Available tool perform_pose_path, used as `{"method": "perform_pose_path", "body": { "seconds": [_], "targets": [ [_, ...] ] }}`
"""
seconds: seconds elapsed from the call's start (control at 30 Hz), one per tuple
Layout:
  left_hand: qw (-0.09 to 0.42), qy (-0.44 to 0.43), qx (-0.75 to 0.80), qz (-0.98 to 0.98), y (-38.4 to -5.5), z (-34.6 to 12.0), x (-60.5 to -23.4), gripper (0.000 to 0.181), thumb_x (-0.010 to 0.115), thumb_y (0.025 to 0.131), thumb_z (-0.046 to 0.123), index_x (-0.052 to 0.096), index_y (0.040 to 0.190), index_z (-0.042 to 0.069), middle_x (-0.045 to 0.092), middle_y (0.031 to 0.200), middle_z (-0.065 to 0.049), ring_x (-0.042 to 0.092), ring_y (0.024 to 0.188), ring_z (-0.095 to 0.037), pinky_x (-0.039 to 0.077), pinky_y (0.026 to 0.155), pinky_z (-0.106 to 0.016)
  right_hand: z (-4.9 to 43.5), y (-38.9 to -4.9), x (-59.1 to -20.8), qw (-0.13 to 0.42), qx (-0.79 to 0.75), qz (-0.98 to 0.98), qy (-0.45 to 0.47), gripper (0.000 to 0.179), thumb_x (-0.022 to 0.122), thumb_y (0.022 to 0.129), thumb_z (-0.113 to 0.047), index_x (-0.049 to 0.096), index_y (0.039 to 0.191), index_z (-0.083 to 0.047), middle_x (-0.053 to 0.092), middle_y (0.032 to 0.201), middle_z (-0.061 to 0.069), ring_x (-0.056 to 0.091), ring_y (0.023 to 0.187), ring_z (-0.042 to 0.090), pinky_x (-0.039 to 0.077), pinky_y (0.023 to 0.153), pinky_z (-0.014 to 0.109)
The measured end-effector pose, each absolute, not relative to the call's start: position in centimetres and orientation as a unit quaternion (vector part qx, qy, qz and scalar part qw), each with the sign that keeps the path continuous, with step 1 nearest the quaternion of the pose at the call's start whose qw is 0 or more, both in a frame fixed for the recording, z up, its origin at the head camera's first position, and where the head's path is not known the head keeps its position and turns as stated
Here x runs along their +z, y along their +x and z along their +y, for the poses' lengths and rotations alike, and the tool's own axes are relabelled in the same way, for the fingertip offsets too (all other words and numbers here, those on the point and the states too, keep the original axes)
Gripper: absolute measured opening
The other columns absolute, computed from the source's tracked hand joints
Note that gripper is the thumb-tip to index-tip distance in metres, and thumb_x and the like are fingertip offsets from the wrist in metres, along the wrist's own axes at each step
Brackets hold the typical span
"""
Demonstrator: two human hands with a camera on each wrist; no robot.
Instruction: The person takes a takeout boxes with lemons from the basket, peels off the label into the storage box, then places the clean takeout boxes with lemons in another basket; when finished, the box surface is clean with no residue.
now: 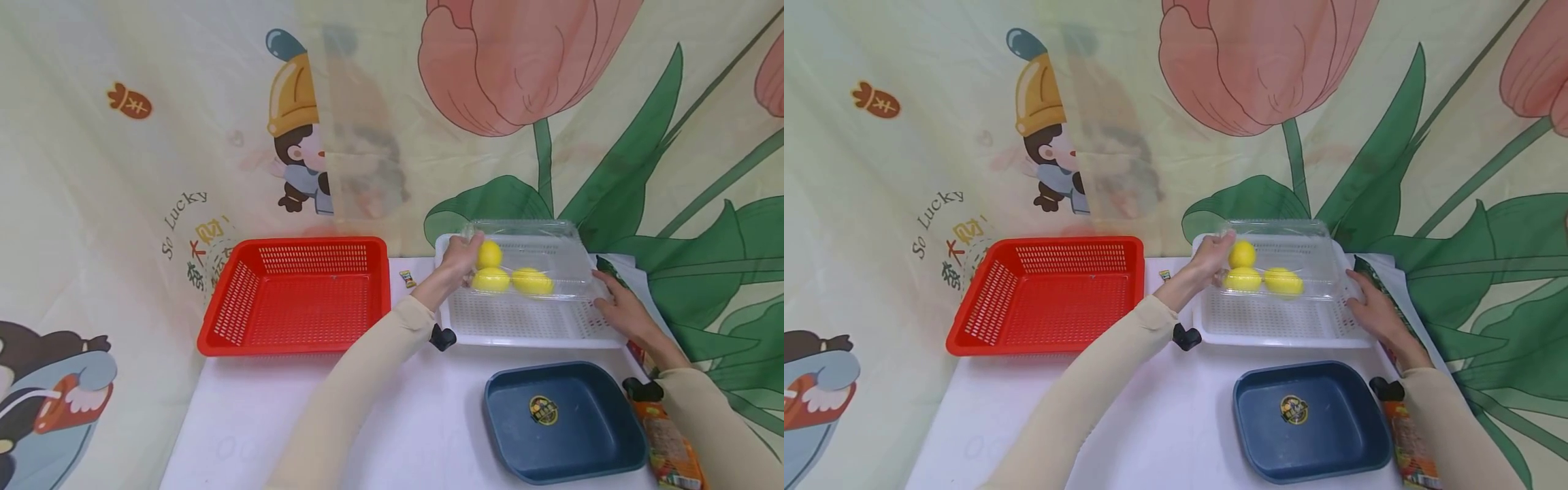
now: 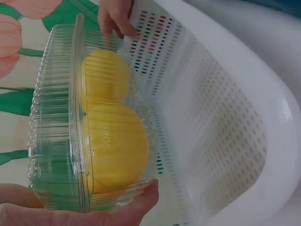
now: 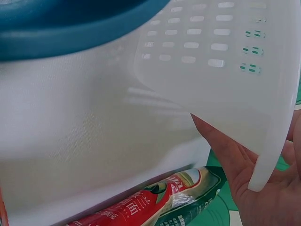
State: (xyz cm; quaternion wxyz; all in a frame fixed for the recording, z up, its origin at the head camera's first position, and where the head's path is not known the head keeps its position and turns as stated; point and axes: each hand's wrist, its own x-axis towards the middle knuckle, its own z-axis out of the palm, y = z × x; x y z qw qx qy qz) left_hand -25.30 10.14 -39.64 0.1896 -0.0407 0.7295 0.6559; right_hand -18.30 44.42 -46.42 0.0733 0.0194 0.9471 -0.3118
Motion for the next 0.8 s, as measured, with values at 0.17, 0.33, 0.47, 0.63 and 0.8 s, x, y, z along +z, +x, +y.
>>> {"method": "perform_pose_path", "body": {
  "seconds": [0.17, 0.33, 0.47, 0.63, 0.8],
  "targets": [
    [0.193, -0.061, 0.646, 0.736, -25.7, 10.9, -40.5, 0.070, 0.046, 0.105, 0.050, 0.028, 0.156, 0.005, 0.049, 0.138, -0.019, 0.058, 0.107, -0.040, 0.056, 0.084, -0.052, 44.4, -18.2, -46.4, 0.065, -0.306, 0.950, 0.017, 0.065, 0.041, 0.107, -0.019, 0.009, 0.161, -0.001, 0.021, 0.152, 0.048, 0.048, 0.117, 0.064, 0.050, 0.087, 0.073],
    [0.200, -0.081, 0.646, 0.732, -25.9, 11.5, -41.4, 0.072, 0.045, 0.106, 0.048, 0.021, 0.159, 0.006, 0.048, 0.137, -0.018, 0.058, 0.101, -0.037, 0.055, 0.085, -0.052, 44.2, -18.1, -46.3, 0.065, -0.301, 0.951, 0.020, 0.065, 0.041, 0.107, -0.018, 0.010, 0.161, 0.000, 0.023, 0.151, 0.048, 0.050, 0.115, 0.064, 0.052, 0.085, 0.070],
    [0.214, -0.099, 0.638, 0.733, -26.2, 12.1, -42.0, 0.075, 0.045, 0.105, 0.048, 0.015, 0.161, 0.008, 0.049, 0.138, -0.016, 0.056, 0.099, -0.029, 0.055, 0.084, -0.047, 44.1, -18.0, -46.3, 0.059, -0.305, 0.950, 0.019, 0.064, 0.041, 0.107, -0.016, 0.010, 0.161, 0.000, 0.023, 0.151, 0.048, 0.050, 0.116, 0.062, 0.051, 0.087, 0.072],
    [0.230, -0.120, 0.625, 0.736, -26.6, 12.5, -42.9, 0.080, 0.047, 0.105, 0.048, 0.007, 0.163, 0.010, 0.049, 0.137, -0.018, 0.056, 0.106, -0.027, 0.056, 0.090, -0.048, 44.1, -17.8, -46.4, 0.055, -0.315, 0.947, 0.012, 0.065, 0.042, 0.107, -0.017, 0.010, 0.161, -0.001, 0.026, 0.149, 0.048, 0.057, 0.108, 0.059, 0.059, 0.077, 0.061],
    [0.234, -0.131, 0.634, 0.725, -27.0, 12.7, -43.5, 0.080, 0.048, 0.106, 0.044, 0.005, 0.163, 0.010, 0.045, 0.144, -0.021, 0.057, 0.116, -0.032, 0.055, 0.095, -0.051, 44.1, -17.7, -46.4, 0.049, -0.318, 0.947, 0.010, 0.065, 0.042, 0.107, -0.017, 0.010, 0.161, -0.001, 0.026, 0.150, 0.048, 0.058, 0.106, 0.059, 0.061, 0.072, 0.057]
  ]
}}
